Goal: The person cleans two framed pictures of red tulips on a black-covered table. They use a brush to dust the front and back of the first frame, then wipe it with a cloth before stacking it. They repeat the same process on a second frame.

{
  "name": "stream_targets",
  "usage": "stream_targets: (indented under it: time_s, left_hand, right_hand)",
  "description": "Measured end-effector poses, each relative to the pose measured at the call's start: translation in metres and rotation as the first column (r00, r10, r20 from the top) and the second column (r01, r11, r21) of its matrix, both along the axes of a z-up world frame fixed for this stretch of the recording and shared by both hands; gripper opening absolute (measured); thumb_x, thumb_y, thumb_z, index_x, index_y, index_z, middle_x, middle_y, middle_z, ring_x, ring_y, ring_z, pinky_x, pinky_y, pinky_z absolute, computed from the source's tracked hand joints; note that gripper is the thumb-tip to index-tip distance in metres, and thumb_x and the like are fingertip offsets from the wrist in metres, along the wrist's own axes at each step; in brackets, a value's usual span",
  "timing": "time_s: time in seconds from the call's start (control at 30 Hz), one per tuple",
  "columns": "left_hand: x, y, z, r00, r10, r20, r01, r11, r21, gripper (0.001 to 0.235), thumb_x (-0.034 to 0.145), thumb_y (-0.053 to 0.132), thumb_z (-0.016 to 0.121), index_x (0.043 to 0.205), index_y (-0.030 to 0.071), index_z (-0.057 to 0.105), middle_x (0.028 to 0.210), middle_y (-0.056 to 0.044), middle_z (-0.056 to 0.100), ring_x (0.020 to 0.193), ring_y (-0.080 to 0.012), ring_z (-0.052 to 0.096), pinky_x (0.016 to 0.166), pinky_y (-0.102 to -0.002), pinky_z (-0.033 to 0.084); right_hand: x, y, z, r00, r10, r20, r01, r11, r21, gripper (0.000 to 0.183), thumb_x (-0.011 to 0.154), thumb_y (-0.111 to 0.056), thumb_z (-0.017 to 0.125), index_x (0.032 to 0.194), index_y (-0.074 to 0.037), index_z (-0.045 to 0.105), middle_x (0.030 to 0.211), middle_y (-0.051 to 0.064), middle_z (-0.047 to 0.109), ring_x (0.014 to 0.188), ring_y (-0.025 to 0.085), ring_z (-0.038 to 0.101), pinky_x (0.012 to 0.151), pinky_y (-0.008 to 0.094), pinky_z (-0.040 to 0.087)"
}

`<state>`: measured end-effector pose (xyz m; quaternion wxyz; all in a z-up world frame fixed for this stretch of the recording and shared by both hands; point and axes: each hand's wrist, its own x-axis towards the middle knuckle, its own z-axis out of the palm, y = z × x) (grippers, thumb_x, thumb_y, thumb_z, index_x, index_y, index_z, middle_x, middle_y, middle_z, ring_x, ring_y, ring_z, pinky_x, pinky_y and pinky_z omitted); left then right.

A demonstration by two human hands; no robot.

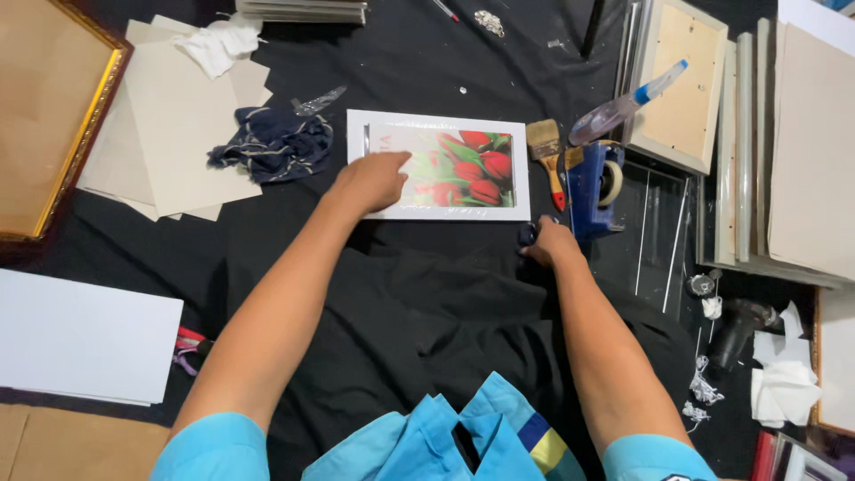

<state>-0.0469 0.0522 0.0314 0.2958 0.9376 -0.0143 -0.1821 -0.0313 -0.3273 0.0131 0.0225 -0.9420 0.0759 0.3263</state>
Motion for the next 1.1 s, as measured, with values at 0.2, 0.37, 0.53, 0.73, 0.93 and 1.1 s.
stream_targets:
  time_s: [0.2,0.37,0.53,0.73,0.93,1.1]
  left_hand:
    - [-0.018,-0.012,-0.058,0.981,-0.014,-0.194,0.005,0.999,-0.049,0.069,0.099,0.014,0.052,0.164,0.024,0.031,0.168,-0.014,0.032,0.154,-0.0425,0.024,0.116,-0.065,0.035]
    - [0.003,-0.014,-0.032,0.989,-0.061,-0.134,0.062,0.998,0.004,0.069,0.098,0.01,0.05,0.163,0.026,0.034,0.171,-0.014,0.023,0.157,-0.0429,0.015,0.123,-0.061,0.024]
    - [0.026,-0.029,-0.087,0.967,-0.055,-0.249,0.081,0.992,0.095,0.074,0.091,0.013,0.057,0.161,0.029,0.037,0.174,-0.011,0.01,0.159,-0.0396,0.002,0.125,-0.063,0.008]
    - [0.029,-0.028,-0.074,0.941,-0.029,-0.337,0.056,0.996,0.07,0.068,0.097,0.011,0.047,0.162,0.029,0.035,0.174,-0.008,0.005,0.159,-0.0374,-0.001,0.126,-0.062,0.001]
    - [0.031,-0.028,-0.085,0.951,-0.05,-0.304,0.071,0.996,0.058,0.064,0.098,0.012,0.046,0.16,0.026,0.04,0.174,-0.012,0.011,0.159,-0.0408,0.005,0.124,-0.067,0.007]
    - [0.032,-0.031,-0.086,0.958,0.023,-0.285,-0.02,1.0,0.014,0.058,0.098,0.017,0.047,0.155,0.024,0.048,0.172,-0.011,0.02,0.159,-0.039,0.011,0.123,-0.066,0.009]
  right_hand:
    - [-0.003,0.016,0.02,0.97,0.093,0.223,-0.052,0.981,-0.184,0.044,0.085,-0.027,0.059,0.119,-0.007,0.076,0.11,0.026,0.074,0.103,0.045,0.072,0.086,0.057,0.058]
    - [-0.053,0.116,0.01,0.823,0.182,0.538,-0.25,0.966,0.057,0.033,0.088,-0.02,0.059,0.113,-0.008,0.076,0.112,0.021,0.063,0.099,0.049,0.069,0.083,0.056,0.059]
    - [-0.107,0.206,-0.025,0.712,0.352,0.607,-0.54,0.828,0.153,0.05,0.083,-0.003,0.058,0.131,0.009,0.062,0.142,0.035,0.051,0.131,0.055,0.051,0.112,0.054,0.045]
    - [-0.099,0.214,-0.058,0.538,0.677,0.502,-0.826,0.543,0.152,0.05,0.103,-0.018,0.046,0.151,-0.004,0.046,0.156,0.023,0.044,0.152,0.043,0.029,0.125,0.054,0.023]
    - [-0.071,0.131,0.015,0.757,0.637,0.143,-0.653,0.74,0.163,0.081,0.101,-0.057,0.051,0.157,-0.001,0.032,0.167,0.027,0.022,0.156,0.041,0.02,0.119,0.065,0.028]
    - [-0.028,0.042,0.009,0.942,0.291,-0.169,-0.309,0.946,-0.092,0.108,0.094,-0.087,0.019,0.166,-0.007,0.009,0.17,0.025,0.014,0.159,0.035,0.012,0.122,0.064,0.019]
